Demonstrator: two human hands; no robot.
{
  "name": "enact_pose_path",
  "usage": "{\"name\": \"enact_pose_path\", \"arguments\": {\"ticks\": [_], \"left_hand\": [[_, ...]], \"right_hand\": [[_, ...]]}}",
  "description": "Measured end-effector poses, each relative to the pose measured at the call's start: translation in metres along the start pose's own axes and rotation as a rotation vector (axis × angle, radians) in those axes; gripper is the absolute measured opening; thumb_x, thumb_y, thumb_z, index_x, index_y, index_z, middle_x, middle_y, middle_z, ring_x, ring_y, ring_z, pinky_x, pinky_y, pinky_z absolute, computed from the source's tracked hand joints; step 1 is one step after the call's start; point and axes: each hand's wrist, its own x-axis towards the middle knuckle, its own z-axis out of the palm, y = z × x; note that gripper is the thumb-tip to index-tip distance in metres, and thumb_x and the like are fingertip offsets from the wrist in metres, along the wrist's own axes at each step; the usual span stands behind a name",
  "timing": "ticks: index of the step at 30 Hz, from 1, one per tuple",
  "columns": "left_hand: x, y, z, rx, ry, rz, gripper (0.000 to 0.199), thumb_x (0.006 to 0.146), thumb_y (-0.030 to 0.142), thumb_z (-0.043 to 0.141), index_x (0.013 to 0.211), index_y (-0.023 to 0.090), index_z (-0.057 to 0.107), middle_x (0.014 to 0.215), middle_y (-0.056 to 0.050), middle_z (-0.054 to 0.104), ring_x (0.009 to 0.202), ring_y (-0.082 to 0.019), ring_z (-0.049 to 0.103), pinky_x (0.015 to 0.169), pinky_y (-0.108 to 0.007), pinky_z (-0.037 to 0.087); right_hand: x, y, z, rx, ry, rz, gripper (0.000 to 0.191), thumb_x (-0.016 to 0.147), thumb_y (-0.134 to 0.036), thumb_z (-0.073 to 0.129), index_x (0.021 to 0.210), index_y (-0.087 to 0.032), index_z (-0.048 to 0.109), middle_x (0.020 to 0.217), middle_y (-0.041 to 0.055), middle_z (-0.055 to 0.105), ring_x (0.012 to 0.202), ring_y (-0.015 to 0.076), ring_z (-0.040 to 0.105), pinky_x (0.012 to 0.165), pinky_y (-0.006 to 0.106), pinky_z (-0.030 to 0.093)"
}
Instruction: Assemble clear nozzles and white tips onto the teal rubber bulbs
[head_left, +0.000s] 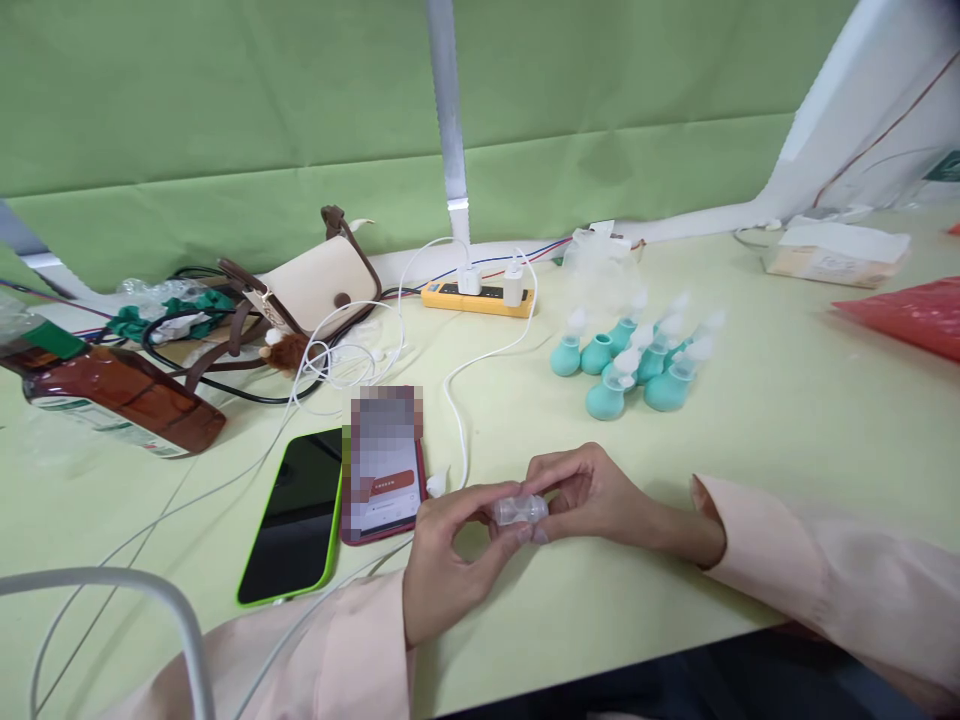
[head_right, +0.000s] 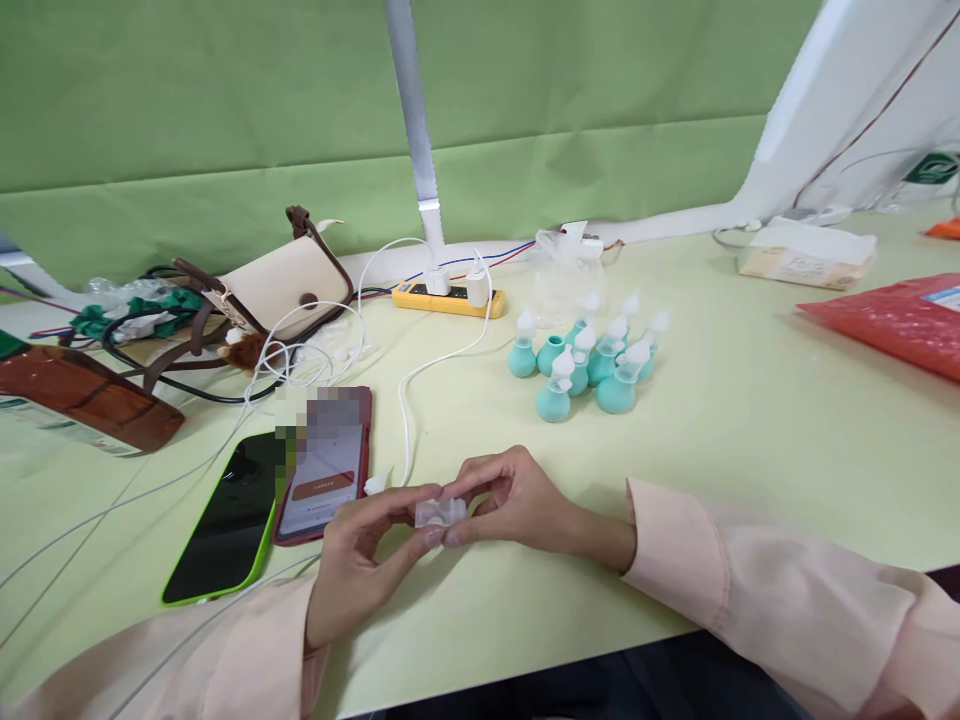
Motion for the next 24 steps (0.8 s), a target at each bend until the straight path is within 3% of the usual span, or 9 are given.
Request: {"name": "enact_pose_path", "arguments": {"ticks": [4, 8, 12, 18, 22, 24], "left_hand": [[-0.003, 0.002, -0.001, 0.063, -0.04, 0.164, 0.02, 0.069, 0.01, 0.061, 0.089, 0.013, 0.06, 0.077, -0.007, 0.069, 0.062, -0.014, 0.062, 0.057, -0.021, 0.05], [-0.005, 0.008, -0.002, 0.126, -0.073, 0.308, 0.017, 0.069, 0.012, 0.062, 0.085, 0.014, 0.059, 0.064, -0.006, 0.068, 0.052, -0.014, 0.06, 0.05, -0.021, 0.048], [-0.004, 0.011, -0.004, 0.093, -0.052, 0.227, 0.021, 0.065, 0.022, 0.067, 0.084, 0.016, 0.06, 0.06, -0.002, 0.067, 0.049, -0.013, 0.059, 0.048, -0.02, 0.048], [-0.002, 0.007, -0.003, 0.054, -0.032, 0.18, 0.018, 0.063, 0.02, 0.069, 0.077, 0.012, 0.062, 0.058, -0.004, 0.066, 0.048, -0.013, 0.058, 0.048, -0.021, 0.046], [-0.001, 0.006, 0.0, 0.065, -0.013, 0.199, 0.015, 0.065, 0.014, 0.065, 0.08, 0.01, 0.062, 0.059, -0.005, 0.065, 0.047, -0.012, 0.057, 0.048, -0.02, 0.046], [-0.001, 0.005, 0.001, 0.073, -0.013, 0.169, 0.015, 0.064, 0.013, 0.065, 0.078, 0.01, 0.062, 0.058, -0.004, 0.065, 0.047, -0.011, 0.056, 0.048, -0.02, 0.046]], "right_hand": [[-0.001, -0.002, -0.002, -0.036, -0.013, 0.034, 0.032, 0.049, -0.005, 0.073, 0.078, -0.016, 0.068, 0.069, -0.0006, 0.06, 0.065, 0.0115, 0.06, 0.057, 0.021, 0.051], [-0.003, -0.011, 0.001, -0.092, -0.102, 0.164, 0.035, 0.04, -0.003, 0.076, 0.073, -0.012, 0.068, 0.067, 0.0, 0.063, 0.06, 0.0108, 0.061, 0.054, 0.018, 0.05], [-0.004, -0.012, 0.004, 0.008, -0.126, 0.231, 0.039, 0.033, -0.004, 0.078, 0.069, -0.011, 0.064, 0.061, -0.0011, 0.064, 0.055, 0.009, 0.06, 0.052, 0.016, 0.05], [-0.004, -0.006, 0.002, -0.037, -0.04, 0.154, 0.035, 0.036, -0.01, 0.079, 0.063, -0.011, 0.057, 0.061, -0.0007, 0.064, 0.053, 0.0088, 0.059, 0.05, 0.017, 0.048], [-0.004, -0.007, 0.0, -0.233, -0.053, 0.014, 0.033, 0.041, -0.02, 0.078, 0.065, -0.012, 0.056, 0.064, 0.0005, 0.063, 0.057, 0.0118, 0.06, 0.054, 0.023, 0.05], [-0.004, -0.011, 0.0, -0.425, -0.091, -0.131, 0.031, 0.047, -0.025, 0.076, 0.068, -0.013, 0.057, 0.066, 0.0015, 0.063, 0.059, 0.0124, 0.06, 0.058, 0.024, 0.05]]}}
